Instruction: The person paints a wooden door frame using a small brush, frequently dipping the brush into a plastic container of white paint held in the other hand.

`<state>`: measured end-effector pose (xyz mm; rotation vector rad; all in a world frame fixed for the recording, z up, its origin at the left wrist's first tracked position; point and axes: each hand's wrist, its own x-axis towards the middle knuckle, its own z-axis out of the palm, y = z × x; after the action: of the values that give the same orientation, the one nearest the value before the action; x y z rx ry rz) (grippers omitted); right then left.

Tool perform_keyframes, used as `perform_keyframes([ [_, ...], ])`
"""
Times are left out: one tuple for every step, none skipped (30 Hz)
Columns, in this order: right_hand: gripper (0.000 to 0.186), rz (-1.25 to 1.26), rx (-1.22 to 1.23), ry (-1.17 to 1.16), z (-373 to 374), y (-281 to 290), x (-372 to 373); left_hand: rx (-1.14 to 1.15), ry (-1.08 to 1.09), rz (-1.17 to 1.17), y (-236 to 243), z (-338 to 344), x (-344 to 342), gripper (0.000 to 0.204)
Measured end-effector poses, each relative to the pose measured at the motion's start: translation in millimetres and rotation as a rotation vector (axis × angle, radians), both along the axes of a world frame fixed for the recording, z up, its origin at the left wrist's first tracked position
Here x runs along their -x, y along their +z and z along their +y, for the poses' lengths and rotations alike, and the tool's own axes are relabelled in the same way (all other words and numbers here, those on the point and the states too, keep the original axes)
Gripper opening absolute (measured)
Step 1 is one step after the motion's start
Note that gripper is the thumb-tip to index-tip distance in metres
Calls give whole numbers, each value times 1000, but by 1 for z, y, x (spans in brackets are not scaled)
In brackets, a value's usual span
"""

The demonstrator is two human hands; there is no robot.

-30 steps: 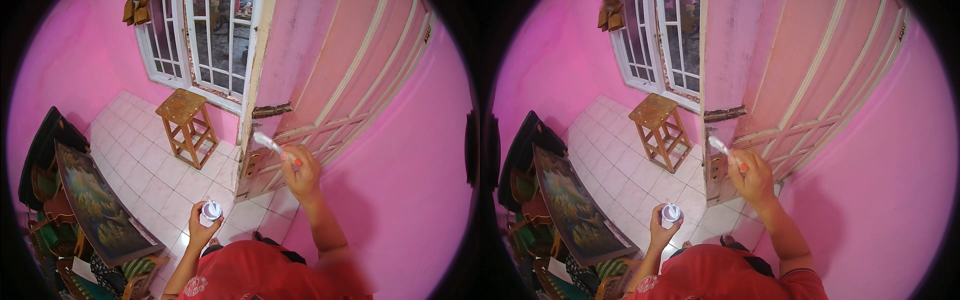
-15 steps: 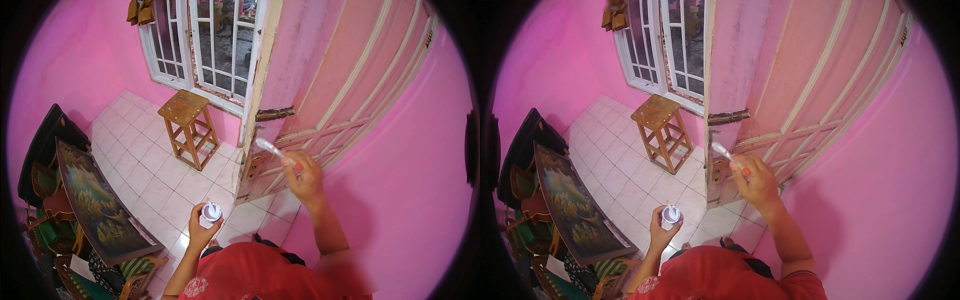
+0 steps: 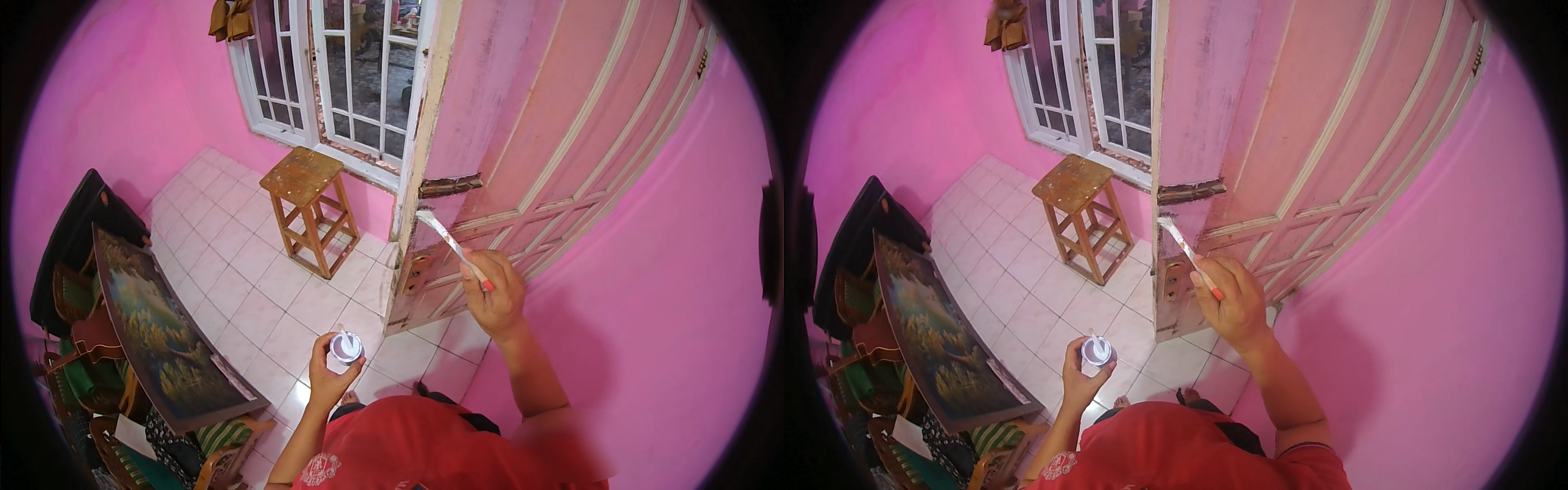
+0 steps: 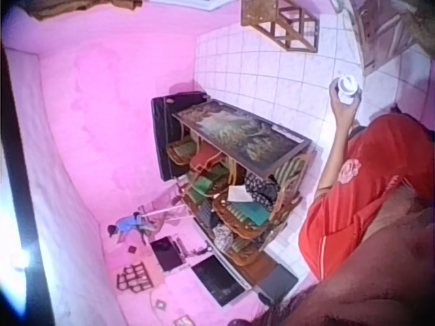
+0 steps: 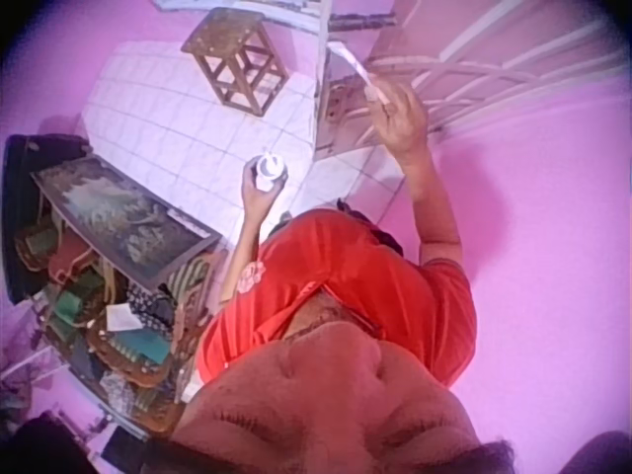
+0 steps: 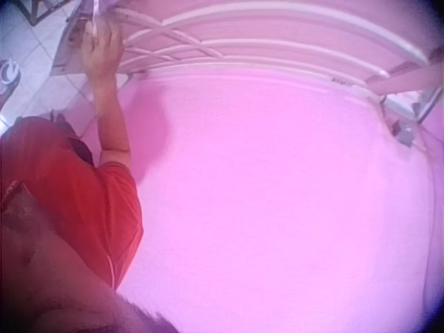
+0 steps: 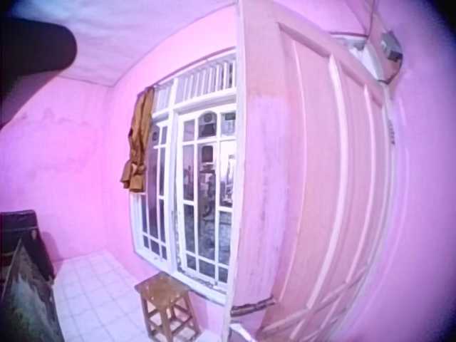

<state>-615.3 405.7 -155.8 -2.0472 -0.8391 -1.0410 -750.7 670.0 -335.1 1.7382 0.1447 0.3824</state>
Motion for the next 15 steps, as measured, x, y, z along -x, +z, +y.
perform_keyframes([
  [25,8,-5,3,-1,-5,-2,0,-1,-3,0,-1,0,64],
  [26,16,-11,7,-2,-10,-3,2,-2,-3,-1,-2,0,64],
  [26,15,-13,10,-3,-17,-6,-4,3,-3,-2,-1,0,64],
  [26,37,-11,-4,-5,-25,-7,-9,7,-4,-1,-1,1,64],
  [26,59,-8,-18,-7,-31,-8,-10,10,-6,0,0,1,64],
  [26,56,-7,-15,-9,-35,-5,-9,12,-2,1,0,1,64],
  [24,156,18,-6,-12,-40,-1,-6,13,1,2,0,1,64],
  [22,255,43,2,-13,-42,1,-5,14,-2,2,0,0,64],
  [22,257,42,2,-12,-40,-1,-17,8,10,2,1,-1,64],
  [24,193,17,14,-10,-36,-5,-29,1,21,2,2,-1,64],
  [26,130,-8,25,-9,-31,-10,-30,-1,22,2,1,-1,64],
  [26,132,-11,23,-6,-24,-13,-25,-2,19,2,1,0,64],
  [26,122,-20,12,-4,-13,-16,-19,-7,9,3,1,-2,64],
  [26,113,-28,2,-4,-7,-17,-21,-13,7,5,-1,-2,64],
  [26,111,-30,1,-4,-7,-17,-9,-12,2,5,-3,-2,64],
])
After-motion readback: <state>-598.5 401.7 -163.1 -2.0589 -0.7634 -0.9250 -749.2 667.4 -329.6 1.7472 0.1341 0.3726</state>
